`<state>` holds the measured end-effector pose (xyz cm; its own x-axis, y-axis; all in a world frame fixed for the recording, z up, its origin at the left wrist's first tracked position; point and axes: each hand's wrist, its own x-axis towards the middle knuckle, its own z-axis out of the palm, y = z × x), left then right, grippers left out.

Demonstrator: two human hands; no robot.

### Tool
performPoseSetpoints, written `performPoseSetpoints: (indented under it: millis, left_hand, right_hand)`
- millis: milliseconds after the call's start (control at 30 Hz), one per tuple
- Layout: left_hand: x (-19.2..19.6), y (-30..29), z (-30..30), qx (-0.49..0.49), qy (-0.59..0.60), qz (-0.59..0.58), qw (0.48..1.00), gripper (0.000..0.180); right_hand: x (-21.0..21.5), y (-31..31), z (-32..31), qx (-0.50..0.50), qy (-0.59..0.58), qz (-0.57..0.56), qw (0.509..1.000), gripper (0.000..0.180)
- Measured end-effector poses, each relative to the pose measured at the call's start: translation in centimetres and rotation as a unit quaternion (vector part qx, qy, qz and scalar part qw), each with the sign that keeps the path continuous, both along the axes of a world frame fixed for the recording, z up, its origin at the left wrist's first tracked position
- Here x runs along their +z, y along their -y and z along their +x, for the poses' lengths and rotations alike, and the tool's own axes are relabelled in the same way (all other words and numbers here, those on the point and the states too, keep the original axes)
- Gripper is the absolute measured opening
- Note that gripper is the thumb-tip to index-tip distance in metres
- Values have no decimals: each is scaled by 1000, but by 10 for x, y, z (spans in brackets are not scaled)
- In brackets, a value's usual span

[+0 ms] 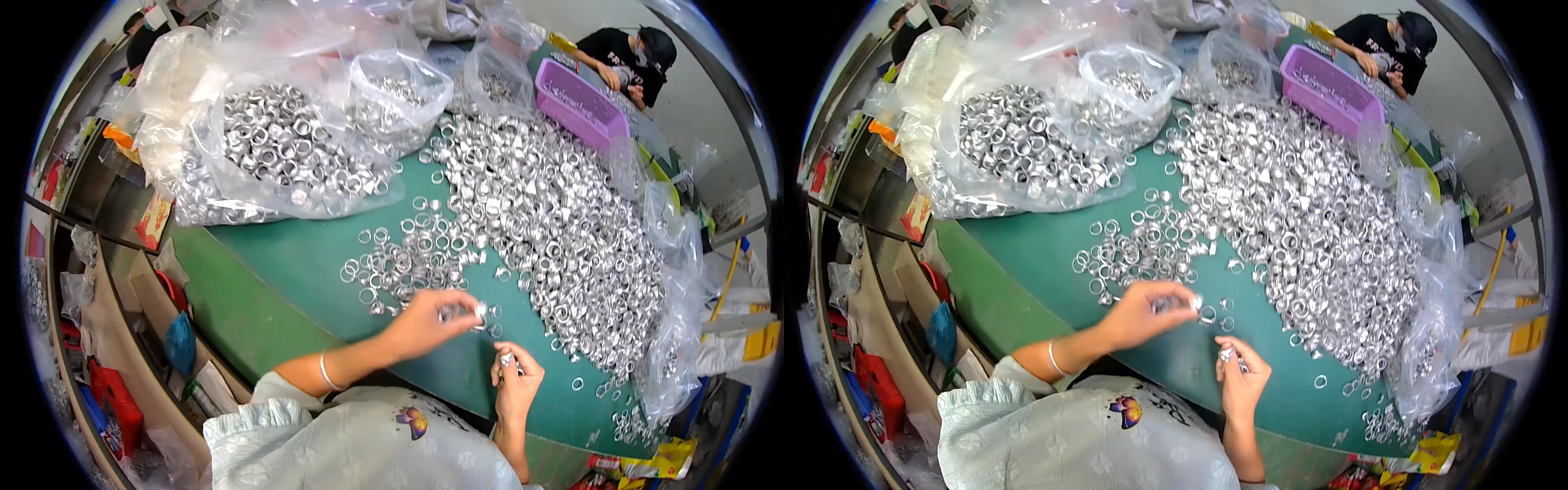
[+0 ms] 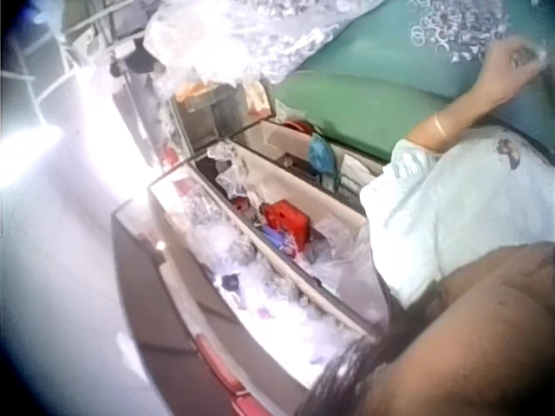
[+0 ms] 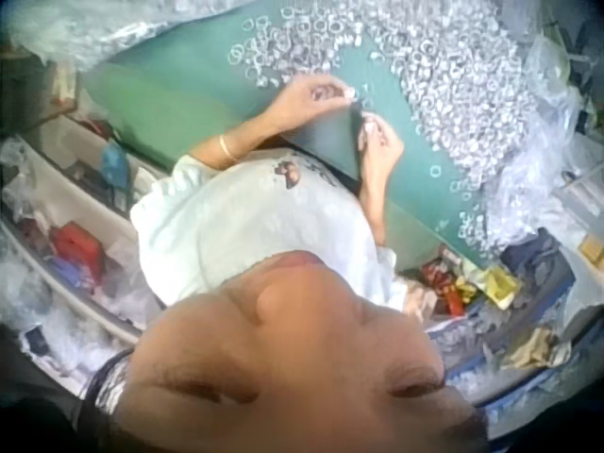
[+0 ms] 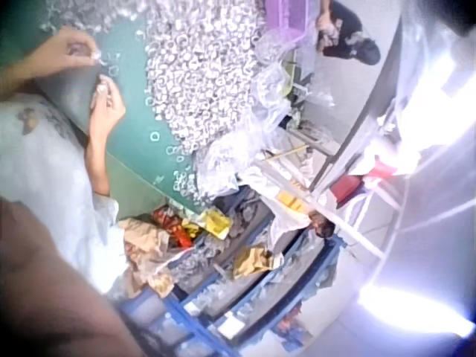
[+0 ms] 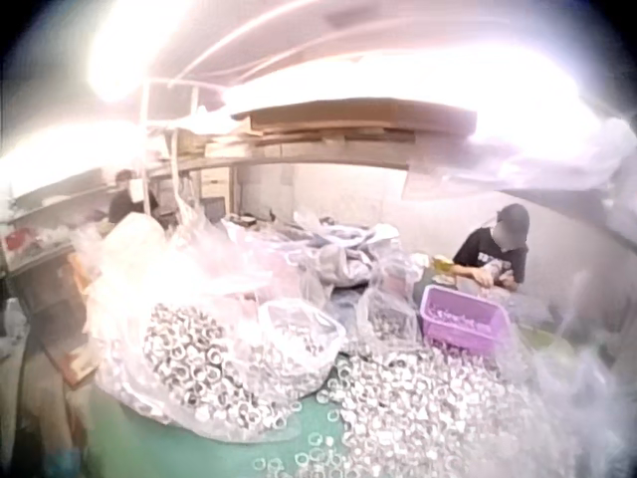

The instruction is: The person sorts silver metal rings on a green table, picking up individual rings by hand, placing some into a purple container, and moving others into a plastic bag.

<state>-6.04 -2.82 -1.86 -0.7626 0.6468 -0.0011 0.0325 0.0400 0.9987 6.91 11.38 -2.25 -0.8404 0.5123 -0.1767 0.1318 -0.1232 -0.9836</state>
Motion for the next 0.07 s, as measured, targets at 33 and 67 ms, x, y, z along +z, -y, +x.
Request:
performPoseSetpoints:
  millis: [33,67]
  left_hand:
    - [1,1,-24,12,-33,-14,999,15]
    - [3,0,-28,15,-42,-13,999,15]
  right_hand:
    - [-3,-2,0,6,-5,2,1000,16]
    - [-8,-3,1,12,-8,2,1000,18]
